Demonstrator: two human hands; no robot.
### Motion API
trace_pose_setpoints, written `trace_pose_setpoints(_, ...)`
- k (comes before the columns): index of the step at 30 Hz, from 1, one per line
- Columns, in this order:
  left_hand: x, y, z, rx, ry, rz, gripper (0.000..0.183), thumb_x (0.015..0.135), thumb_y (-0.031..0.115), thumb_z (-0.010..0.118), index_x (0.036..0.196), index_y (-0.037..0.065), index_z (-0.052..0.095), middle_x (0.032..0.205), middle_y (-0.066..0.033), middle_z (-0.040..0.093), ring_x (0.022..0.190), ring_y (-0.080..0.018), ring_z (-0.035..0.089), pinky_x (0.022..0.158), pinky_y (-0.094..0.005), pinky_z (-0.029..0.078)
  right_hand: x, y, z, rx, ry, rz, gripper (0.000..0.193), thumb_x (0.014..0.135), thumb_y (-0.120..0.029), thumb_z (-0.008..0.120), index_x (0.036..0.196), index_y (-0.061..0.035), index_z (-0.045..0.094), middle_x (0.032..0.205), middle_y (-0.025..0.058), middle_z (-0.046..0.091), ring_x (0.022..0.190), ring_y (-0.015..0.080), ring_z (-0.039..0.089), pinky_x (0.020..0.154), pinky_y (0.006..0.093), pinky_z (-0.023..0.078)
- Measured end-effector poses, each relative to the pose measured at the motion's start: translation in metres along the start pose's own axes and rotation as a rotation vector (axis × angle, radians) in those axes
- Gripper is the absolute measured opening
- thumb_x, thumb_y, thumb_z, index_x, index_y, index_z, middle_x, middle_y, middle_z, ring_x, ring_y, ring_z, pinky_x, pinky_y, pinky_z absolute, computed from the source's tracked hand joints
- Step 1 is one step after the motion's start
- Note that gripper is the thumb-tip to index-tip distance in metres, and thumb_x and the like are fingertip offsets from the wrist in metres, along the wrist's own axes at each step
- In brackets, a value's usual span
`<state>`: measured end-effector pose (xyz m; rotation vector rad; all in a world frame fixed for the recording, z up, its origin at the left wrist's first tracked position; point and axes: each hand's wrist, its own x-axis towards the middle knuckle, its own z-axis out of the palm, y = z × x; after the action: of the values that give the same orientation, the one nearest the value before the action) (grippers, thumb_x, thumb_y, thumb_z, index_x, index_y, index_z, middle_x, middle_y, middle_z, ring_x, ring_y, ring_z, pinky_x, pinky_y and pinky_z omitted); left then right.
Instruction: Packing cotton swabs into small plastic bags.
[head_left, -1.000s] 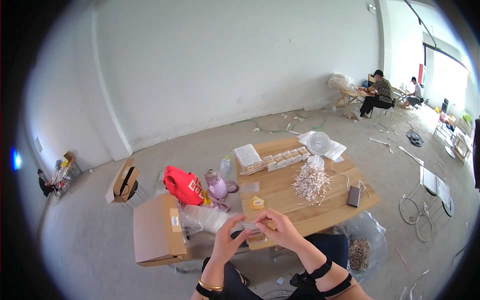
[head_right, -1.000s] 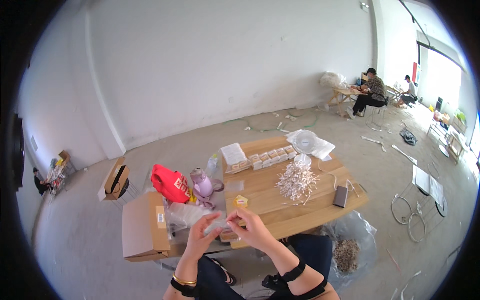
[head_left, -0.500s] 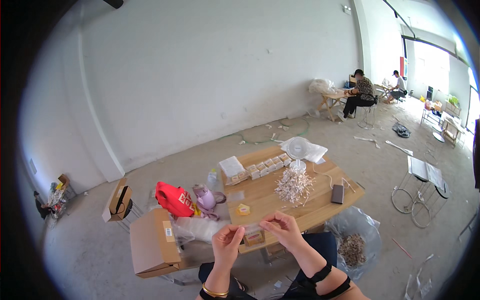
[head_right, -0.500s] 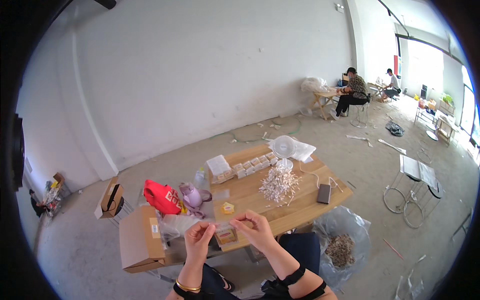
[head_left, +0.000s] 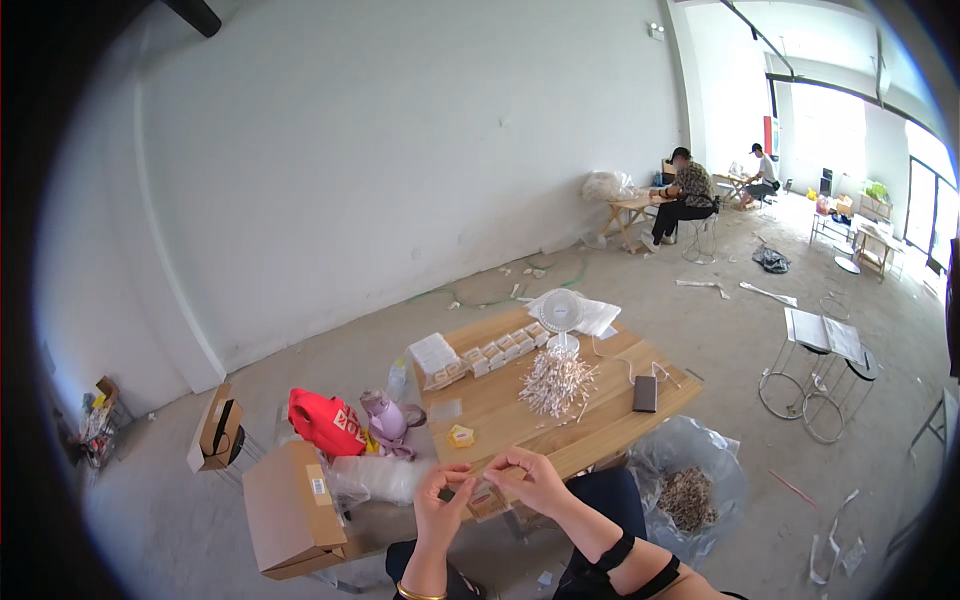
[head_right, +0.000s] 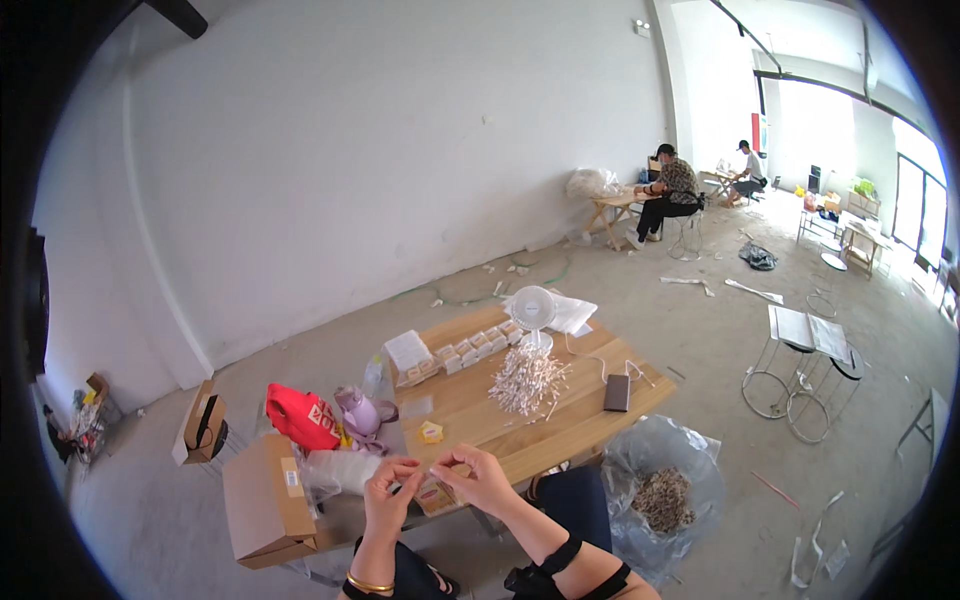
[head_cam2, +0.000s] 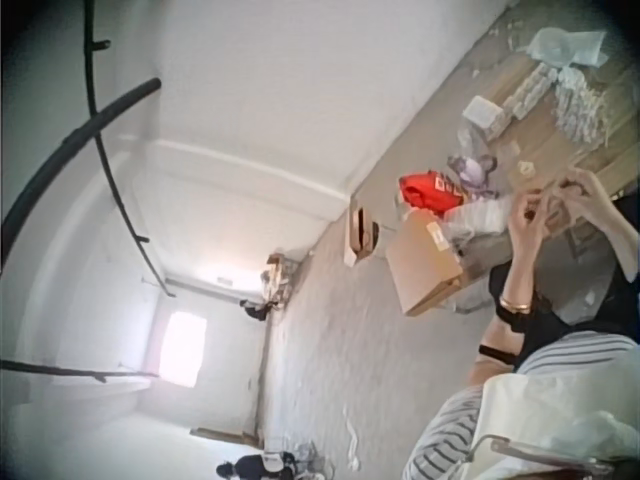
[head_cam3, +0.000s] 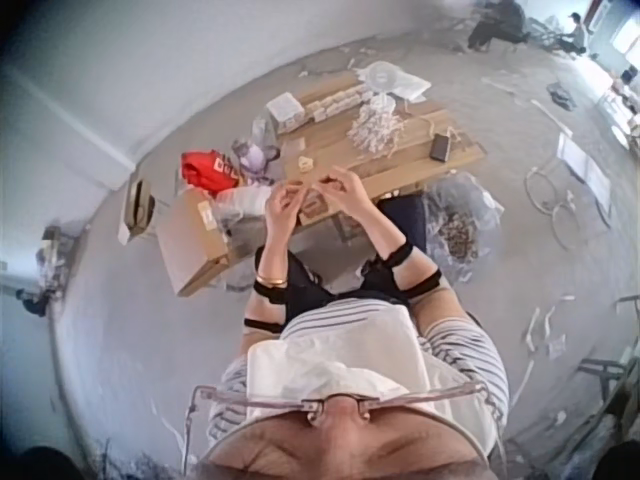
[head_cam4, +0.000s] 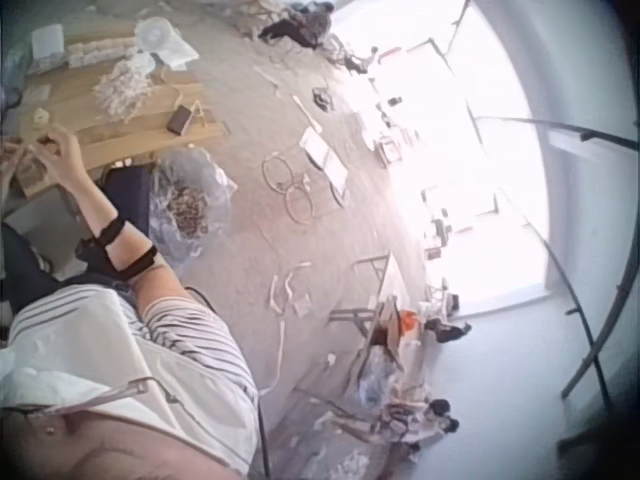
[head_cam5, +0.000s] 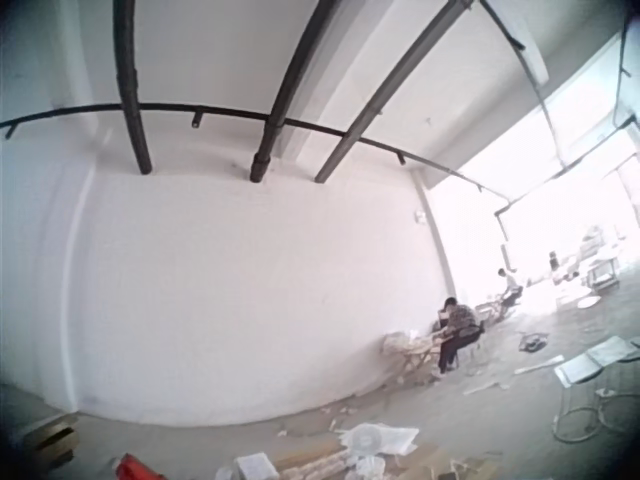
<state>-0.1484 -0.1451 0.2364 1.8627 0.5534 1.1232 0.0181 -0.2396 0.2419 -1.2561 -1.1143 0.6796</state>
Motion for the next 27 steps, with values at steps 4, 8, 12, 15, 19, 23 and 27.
trace_pose_setpoints(4,-0.008,-0.015,0.007,-0.075,0.032,-0.136,0.006,0.087,0.006,0.075,0.091,0.002,0.074,0.108,-0.0116,0.072,0.097,-0.0157,0.065,0.086,-0.0299,0.048,-0.003,0.023,0.013,0.017,0.027,0.0,0.017,0.094,-0.017,0.073,0.099,-0.0014,0.071,0.09,0.0044,0.069,0.086,0.0116,0.065,0.081,0.029,0.052)
trace_pose_setpoints(8,-0.01,-0.024,0.007,0.05,0.07,-0.088,0.009,0.087,0.011,0.077,0.091,0.003,0.076,0.108,-0.0084,0.072,0.094,-0.0134,0.065,0.077,-0.0275,0.048,-0.001,0.041,0.019,-0.072,0.067,-0.068,0.018,0.093,-0.017,0.074,0.101,-0.0013,0.071,0.093,0.007,0.071,0.087,0.0141,0.067,0.081,0.03,0.052)
trace_pose_setpoints(12,-0.013,-0.052,0.004,-0.01,0.068,-0.187,0.011,0.087,0.015,0.078,0.091,0.005,0.077,0.108,-0.0071,0.072,0.094,-0.0118,0.065,0.074,-0.0266,0.047,0.003,0.07,0.019,-0.055,0.12,0.023,0.019,0.093,-0.019,0.074,0.1,-0.0015,0.072,0.091,0.006,0.072,0.086,0.0131,0.067,0.079,0.0296,0.052)
trace_pose_setpoints(15,-0.023,-0.08,0.004,-0.002,0.055,-0.276,0.012,0.086,0.014,0.08,0.091,0.004,0.078,0.109,-0.006,0.071,0.089,-0.0107,0.064,0.073,-0.0255,0.048,0.0,0.081,0.016,0.057,0.1,0.231,0.02,0.094,-0.02,0.075,0.1,-0.001,0.073,0.09,0.0051,0.072,0.085,0.0113,0.066,0.078,0.0275,0.052)
trace_pose_setpoints(19,-0.03,-0.098,0.01,-0.059,0.053,-0.353,0.012,0.086,0.012,0.081,0.09,0.002,0.077,0.098,-0.0039,0.072,0.081,-0.0094,0.066,0.07,-0.0238,0.051,-0.002,0.118,0.012,0.094,0.085,0.302,0.021,0.094,-0.02,0.075,0.101,-0.0004,0.073,0.091,0.0038,0.072,0.082,0.0094,0.065,0.075,0.026,0.051)
trace_pose_setpoints(23,-0.028,-0.118,0.015,-0.144,0.0,-0.557,0.011,0.091,0.01,0.077,0.092,0.001,0.072,0.084,-0.0048,0.071,0.069,-0.0119,0.068,0.062,-0.0252,0.054,-0.001,0.139,0.014,0.25,0.119,0.334,0.021,0.094,-0.021,0.075,0.101,-0.0015,0.074,0.088,0.0006,0.071,0.078,0.0078,0.062,0.07,0.0246,0.049)
trace_pose_setpoints(27,-0.031,-0.158,0.019,-0.074,0.005,-0.554,0.014,0.096,0.01,0.071,0.093,0.003,0.059,0.089,-0.0098,0.072,0.081,-0.0216,0.076,0.061,-0.0286,0.059,0.009,0.15,0.024,0.165,0.152,0.447,0.019,0.094,-0.022,0.076,0.099,-0.0038,0.074,0.086,-0.0009,0.07,0.075,0.0066,0.059,0.067,0.0232,0.045)
